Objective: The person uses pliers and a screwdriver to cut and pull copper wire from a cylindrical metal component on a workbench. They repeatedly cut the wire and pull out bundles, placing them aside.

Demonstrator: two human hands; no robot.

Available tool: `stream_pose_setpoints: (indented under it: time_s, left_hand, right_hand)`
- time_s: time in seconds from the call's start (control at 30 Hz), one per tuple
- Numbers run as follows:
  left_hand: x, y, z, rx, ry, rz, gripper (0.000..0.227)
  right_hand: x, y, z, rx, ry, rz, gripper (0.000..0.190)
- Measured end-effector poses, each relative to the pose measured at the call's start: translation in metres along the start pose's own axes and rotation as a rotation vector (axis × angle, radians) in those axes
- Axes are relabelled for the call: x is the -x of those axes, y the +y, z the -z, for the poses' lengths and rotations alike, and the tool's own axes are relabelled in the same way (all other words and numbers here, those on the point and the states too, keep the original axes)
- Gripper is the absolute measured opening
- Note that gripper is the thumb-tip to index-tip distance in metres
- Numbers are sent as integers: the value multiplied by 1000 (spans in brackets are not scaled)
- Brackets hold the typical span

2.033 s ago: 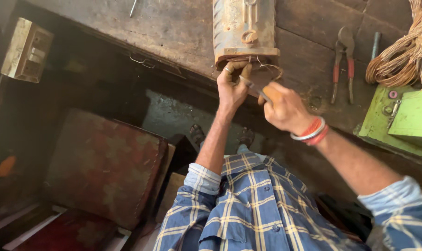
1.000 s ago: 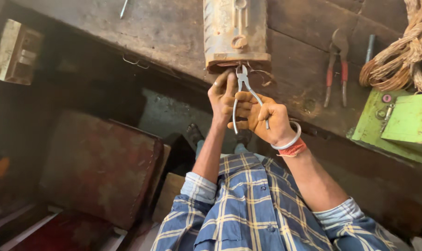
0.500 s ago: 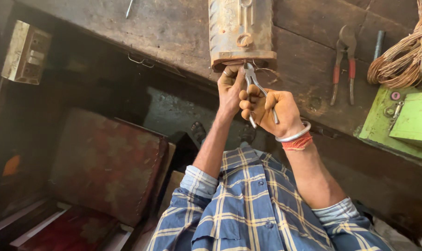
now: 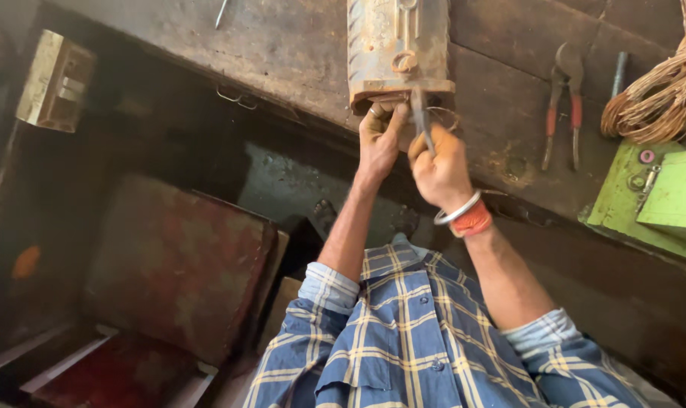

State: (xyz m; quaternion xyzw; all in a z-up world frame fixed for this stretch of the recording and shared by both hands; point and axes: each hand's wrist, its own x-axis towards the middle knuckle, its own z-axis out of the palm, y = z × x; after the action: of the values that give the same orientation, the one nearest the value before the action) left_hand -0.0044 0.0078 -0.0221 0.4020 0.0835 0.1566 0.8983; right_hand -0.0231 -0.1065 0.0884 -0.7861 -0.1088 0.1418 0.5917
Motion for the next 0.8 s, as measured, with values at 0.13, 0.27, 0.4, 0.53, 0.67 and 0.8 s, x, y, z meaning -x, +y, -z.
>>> stream_pose_setpoints:
  time_s: [0.13,0.27,0.4,0.53,0.67,0.8]
  left_hand:
    - [8,9,-6,279,-56,89,15]
    - [8,-1,-12,481,44,256,20]
    - [7,-28,-1,479,150,228,29]
    - [5,-49,9,699,-168,378,26]
    - [6,-47,11,585,-67,333,22]
    - [7,-36,2,530,-65,292,18]
  right_hand:
    - [12,-15,14,-82,-8,294,19]
    - [29,-22,23,-765,-283,-242,54]
    - [35,-16,23,-1075,-458,-355,74]
    - [24,-7,27,-1299,-569,-337,79]
    - [14,1,25,-1348,-601,-372,79]
    - [16,6,23,-1368,-552,-378,79]
